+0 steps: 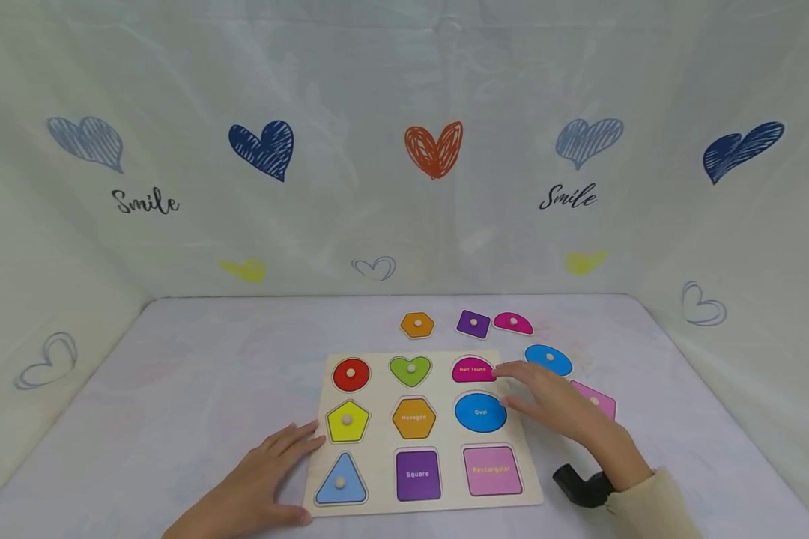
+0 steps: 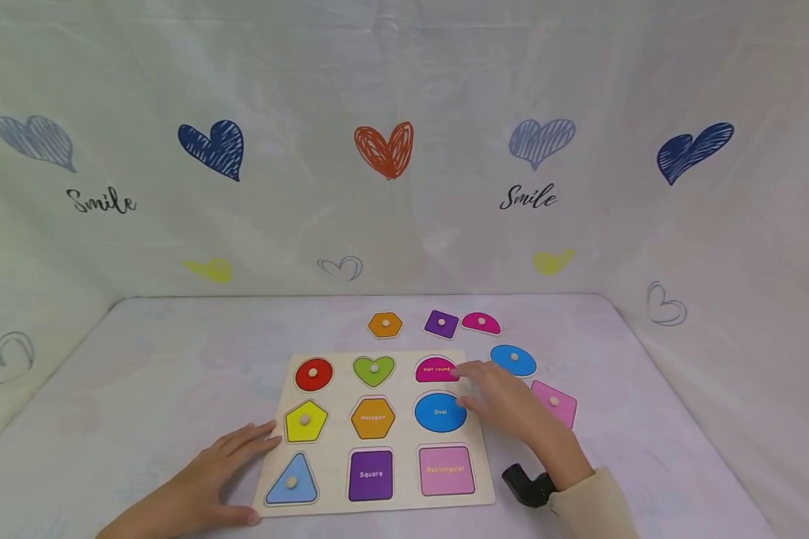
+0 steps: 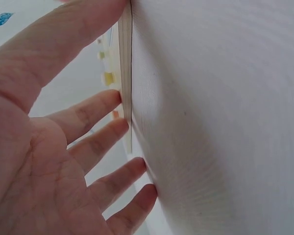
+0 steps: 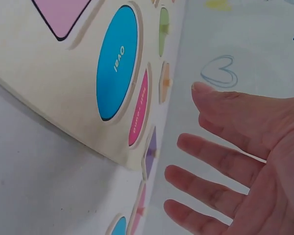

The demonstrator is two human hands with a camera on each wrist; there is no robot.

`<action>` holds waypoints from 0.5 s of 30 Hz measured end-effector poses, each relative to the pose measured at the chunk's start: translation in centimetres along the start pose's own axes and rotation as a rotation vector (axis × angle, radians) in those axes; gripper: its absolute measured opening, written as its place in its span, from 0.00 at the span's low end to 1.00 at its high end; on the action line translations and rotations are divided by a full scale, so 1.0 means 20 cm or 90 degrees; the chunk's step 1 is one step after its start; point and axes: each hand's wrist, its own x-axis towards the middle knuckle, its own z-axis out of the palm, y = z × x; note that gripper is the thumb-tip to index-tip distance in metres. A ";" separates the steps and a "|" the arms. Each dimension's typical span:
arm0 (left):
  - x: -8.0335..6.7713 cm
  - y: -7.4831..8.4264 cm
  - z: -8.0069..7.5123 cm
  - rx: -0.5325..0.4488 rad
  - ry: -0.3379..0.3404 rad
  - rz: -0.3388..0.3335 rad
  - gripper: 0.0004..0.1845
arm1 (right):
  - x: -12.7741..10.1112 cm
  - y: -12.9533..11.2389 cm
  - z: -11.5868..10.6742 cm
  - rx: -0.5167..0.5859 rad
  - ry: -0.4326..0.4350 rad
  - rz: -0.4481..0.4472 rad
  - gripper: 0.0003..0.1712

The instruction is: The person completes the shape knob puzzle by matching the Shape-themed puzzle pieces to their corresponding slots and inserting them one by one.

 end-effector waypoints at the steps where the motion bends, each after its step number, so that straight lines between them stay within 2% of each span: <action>1: 0.00 0.00 0.00 0.000 -0.001 -0.001 0.49 | 0.02 0.00 0.00 0.004 -0.001 0.004 0.26; 10: 0.00 0.00 0.00 0.007 0.002 0.001 0.48 | 0.20 0.00 0.01 0.047 -0.023 0.054 0.25; 15: -0.01 0.00 0.00 0.002 0.000 -0.001 0.48 | 0.29 0.00 0.03 0.075 -0.028 0.058 0.24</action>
